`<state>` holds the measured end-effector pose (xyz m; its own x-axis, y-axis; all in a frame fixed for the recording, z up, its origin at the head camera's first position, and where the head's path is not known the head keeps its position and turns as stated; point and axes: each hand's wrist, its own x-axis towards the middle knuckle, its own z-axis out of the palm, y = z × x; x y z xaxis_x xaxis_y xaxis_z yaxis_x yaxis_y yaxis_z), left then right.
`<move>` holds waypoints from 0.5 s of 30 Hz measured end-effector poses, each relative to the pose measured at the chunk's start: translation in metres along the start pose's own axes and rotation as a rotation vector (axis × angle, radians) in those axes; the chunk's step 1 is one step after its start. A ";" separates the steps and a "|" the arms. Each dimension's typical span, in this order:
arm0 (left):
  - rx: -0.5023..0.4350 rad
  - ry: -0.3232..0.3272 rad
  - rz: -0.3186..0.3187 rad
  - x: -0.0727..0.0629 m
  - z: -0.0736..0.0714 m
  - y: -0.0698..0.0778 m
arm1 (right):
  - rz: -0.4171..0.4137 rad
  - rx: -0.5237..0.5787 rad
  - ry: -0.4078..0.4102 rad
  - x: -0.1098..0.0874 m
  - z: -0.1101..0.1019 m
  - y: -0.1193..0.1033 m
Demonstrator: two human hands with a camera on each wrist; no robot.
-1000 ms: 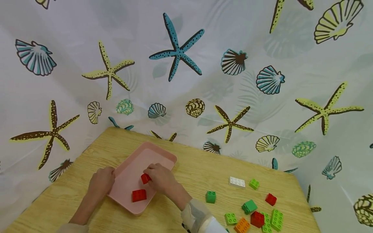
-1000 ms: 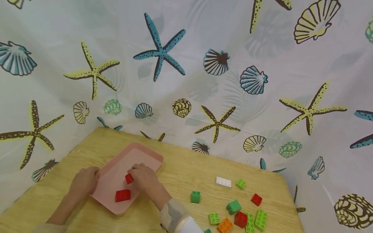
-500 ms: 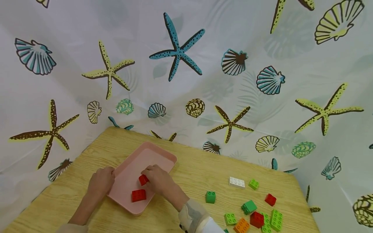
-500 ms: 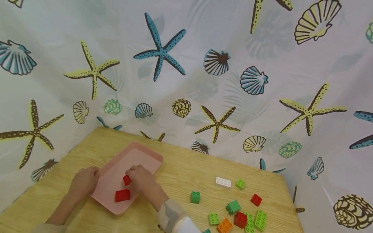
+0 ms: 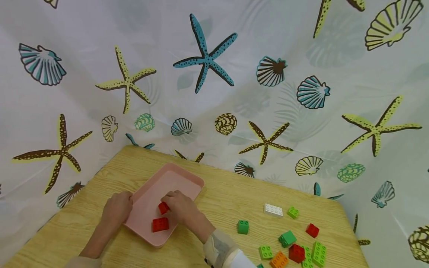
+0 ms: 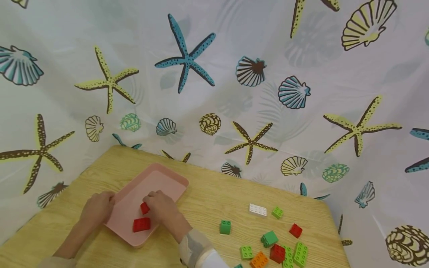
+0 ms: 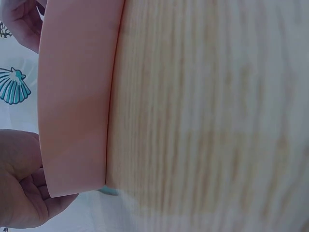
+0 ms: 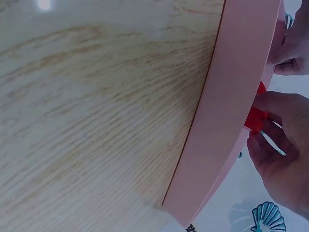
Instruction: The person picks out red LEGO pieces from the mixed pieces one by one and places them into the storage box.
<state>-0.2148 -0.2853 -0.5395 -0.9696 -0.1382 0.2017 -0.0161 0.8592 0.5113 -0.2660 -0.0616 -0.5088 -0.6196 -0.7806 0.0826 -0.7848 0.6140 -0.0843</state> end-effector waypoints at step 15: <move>0.028 0.010 -0.016 0.000 -0.001 0.003 | 0.012 -0.034 -0.010 0.003 0.012 -0.001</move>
<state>-0.2142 -0.2833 -0.5374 -0.9667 -0.1569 0.2020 -0.0387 0.8704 0.4909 -0.2665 -0.0662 -0.5200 -0.6287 -0.7743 0.0718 -0.7776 0.6266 -0.0514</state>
